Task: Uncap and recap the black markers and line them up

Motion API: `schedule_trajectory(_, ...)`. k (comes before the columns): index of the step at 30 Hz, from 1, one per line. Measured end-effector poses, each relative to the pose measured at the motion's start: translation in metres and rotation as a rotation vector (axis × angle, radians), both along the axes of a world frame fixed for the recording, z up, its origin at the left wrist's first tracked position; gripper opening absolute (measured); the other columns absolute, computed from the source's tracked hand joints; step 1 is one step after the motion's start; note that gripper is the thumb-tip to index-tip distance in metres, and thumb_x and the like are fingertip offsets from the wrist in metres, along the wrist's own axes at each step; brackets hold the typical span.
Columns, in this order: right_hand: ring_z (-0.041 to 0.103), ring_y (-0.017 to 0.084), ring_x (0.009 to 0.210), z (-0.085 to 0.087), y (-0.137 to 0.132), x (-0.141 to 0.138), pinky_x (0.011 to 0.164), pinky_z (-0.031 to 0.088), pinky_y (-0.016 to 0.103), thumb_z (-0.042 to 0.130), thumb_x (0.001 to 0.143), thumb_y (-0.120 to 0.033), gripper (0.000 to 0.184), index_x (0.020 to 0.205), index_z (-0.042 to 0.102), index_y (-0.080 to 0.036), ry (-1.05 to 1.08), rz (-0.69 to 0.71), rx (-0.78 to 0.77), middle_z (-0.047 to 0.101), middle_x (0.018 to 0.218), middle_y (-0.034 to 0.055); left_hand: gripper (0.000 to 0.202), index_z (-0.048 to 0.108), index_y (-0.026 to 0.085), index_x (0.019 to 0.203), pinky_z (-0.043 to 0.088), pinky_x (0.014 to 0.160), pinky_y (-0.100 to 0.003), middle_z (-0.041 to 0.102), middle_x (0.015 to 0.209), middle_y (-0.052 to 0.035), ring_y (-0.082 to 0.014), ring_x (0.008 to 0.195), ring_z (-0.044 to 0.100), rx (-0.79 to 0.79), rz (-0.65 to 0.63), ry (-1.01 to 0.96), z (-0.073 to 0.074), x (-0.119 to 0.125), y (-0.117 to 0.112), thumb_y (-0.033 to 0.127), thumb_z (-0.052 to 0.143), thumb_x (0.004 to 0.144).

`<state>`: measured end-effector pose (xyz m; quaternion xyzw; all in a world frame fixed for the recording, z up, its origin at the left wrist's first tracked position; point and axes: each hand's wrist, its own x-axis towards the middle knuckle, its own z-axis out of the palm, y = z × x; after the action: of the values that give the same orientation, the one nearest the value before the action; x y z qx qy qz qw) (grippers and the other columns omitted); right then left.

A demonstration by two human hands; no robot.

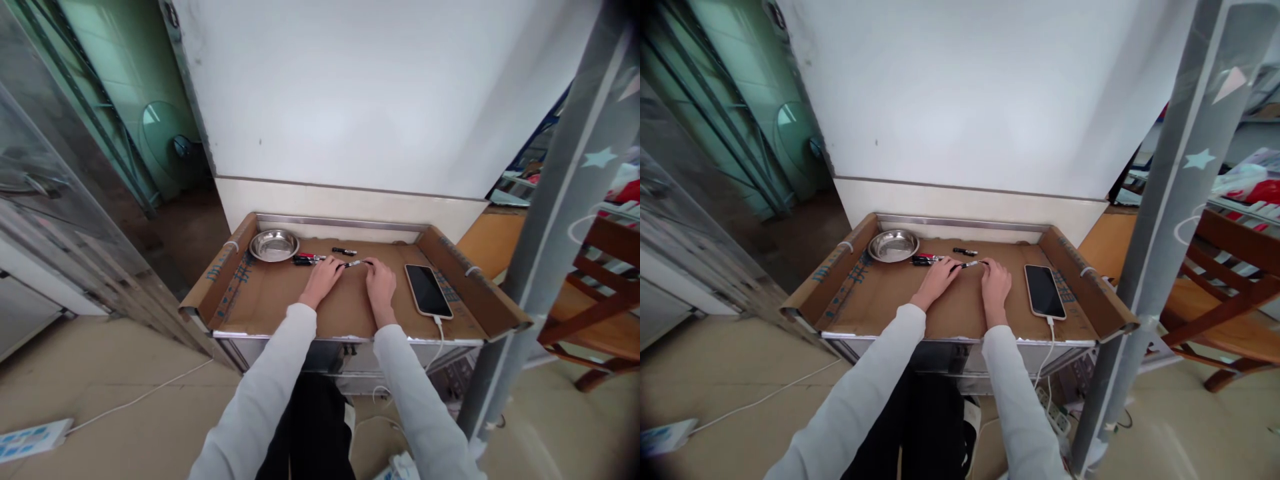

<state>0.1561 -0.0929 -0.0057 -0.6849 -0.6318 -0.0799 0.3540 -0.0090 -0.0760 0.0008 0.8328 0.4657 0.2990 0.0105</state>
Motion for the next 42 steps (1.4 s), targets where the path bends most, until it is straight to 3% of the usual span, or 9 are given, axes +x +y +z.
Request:
schedule_trajectory(4, 0.058, 0.02, 0.085, 0.0, 0.0, -0.001, 0.076, 0.033, 0.03, 0.04, 0.09, -0.023, 0.028, 0.102, 0.065, -0.021, -0.036, 0.05, -0.014, 0.069, 0.099, 0.0081, 0.03, 0.059, 0.019, 0.11, 0.043, 0.086, -0.028, 0.059, 0.104, -0.0053, -0.0152, 0.093, 0.058, -0.022, -0.024, -0.01, 0.001, -0.001, -0.005, 0.028, 0.035, 0.096)
schedule_trajectory(11, 0.061, 0.02, 0.083, 0.0, 0.0, 0.003, 0.076, 0.038, 0.03, 0.038, 0.091, -0.024, 0.03, 0.103, 0.065, -0.02, 0.031, 0.059, 0.05, 0.07, 0.099, 0.0083, 0.029, 0.058, 0.018, 0.109, 0.044, 0.087, -0.03, 0.06, 0.104, -0.0061, -0.0166, 0.092, 0.058, -0.004, 0.092, -0.038, -0.002, -0.003, -0.007, 0.028, 0.036, 0.095)
schedule_trajectory(17, 0.061, 0.022, 0.089, -0.002, 0.003, 0.001, 0.082, 0.042, 0.035, 0.038, 0.089, -0.022, 0.031, 0.105, 0.065, -0.018, 0.006, 0.196, 0.034, 0.069, 0.101, 0.0095, 0.025, 0.059, 0.018, 0.108, 0.044, 0.089, -0.03, 0.06, 0.102, -0.006, -0.0164, 0.095, 0.058, -0.016, 0.029, -0.076, 0.001, -0.004, -0.008, 0.026, 0.04, 0.094)
schedule_trajectory(24, 0.055, 0.018, 0.111, -0.005, -0.002, -0.004, 0.093, 0.044, 0.033, 0.037, 0.076, -0.007, 0.064, 0.139, 0.037, -0.02, 0.119, 0.518, -0.006, 0.059, 0.123, 0.008, 0.026, 0.055, 0.019, 0.115, 0.043, 0.089, -0.031, 0.057, 0.104, -0.0062, -0.0169, 0.097, 0.055, -0.021, -0.025, -0.076, 0.0, -0.006, -0.012, 0.023, 0.043, 0.092)
schedule_trajectory(27, 0.05, 0.017, 0.116, -0.005, 0.0, -0.003, 0.096, 0.042, 0.033, 0.036, 0.076, -0.006, 0.068, 0.142, 0.028, -0.02, 0.144, 0.518, 0.009, 0.055, 0.128, 0.0064, 0.026, 0.057, 0.022, 0.113, 0.04, 0.09, -0.036, 0.056, 0.105, -0.0067, -0.0203, 0.101, 0.051, 0.021, 0.114, -0.071, -0.002, -0.007, -0.02, 0.024, 0.045, 0.091)
schedule_trajectory(31, 0.049, 0.021, 0.11, -0.007, 0.007, -0.003, 0.096, 0.039, 0.035, 0.036, 0.078, -0.008, 0.053, 0.129, 0.047, -0.012, -0.004, 0.329, -0.038, 0.057, 0.12, 0.012, 0.022, 0.062, 0.026, 0.105, 0.037, 0.086, -0.046, 0.057, 0.106, -0.0088, -0.0285, 0.103, 0.044, -0.016, 0.482, -0.15, -0.005, -0.012, -0.03, 0.025, 0.05, 0.087)
schedule_trajectory(33, 0.046, 0.024, 0.108, -0.009, 0.011, -0.004, 0.094, 0.037, 0.037, 0.038, 0.079, -0.009, 0.047, 0.123, 0.054, -0.012, -0.087, 0.24, -0.076, 0.056, 0.117, 0.0143, 0.021, 0.063, 0.026, 0.103, 0.038, 0.082, -0.046, 0.057, 0.104, -0.0102, -0.0296, 0.099, 0.044, -0.069, 0.595, -0.188, -0.006, -0.015, -0.032, 0.024, 0.051, 0.086)
schedule_trajectory(42, 0.044, 0.025, 0.103, -0.011, 0.013, -0.008, 0.087, 0.033, 0.035, 0.04, 0.083, -0.015, 0.042, 0.123, 0.054, -0.019, -0.186, 0.132, -0.189, 0.053, 0.115, 0.0128, 0.02, 0.059, 0.02, 0.099, 0.04, 0.083, -0.045, 0.051, 0.106, -0.0121, -0.03, 0.1, 0.049, -0.122, 0.767, -0.276, -0.005, -0.015, -0.028, 0.019, 0.055, 0.079)
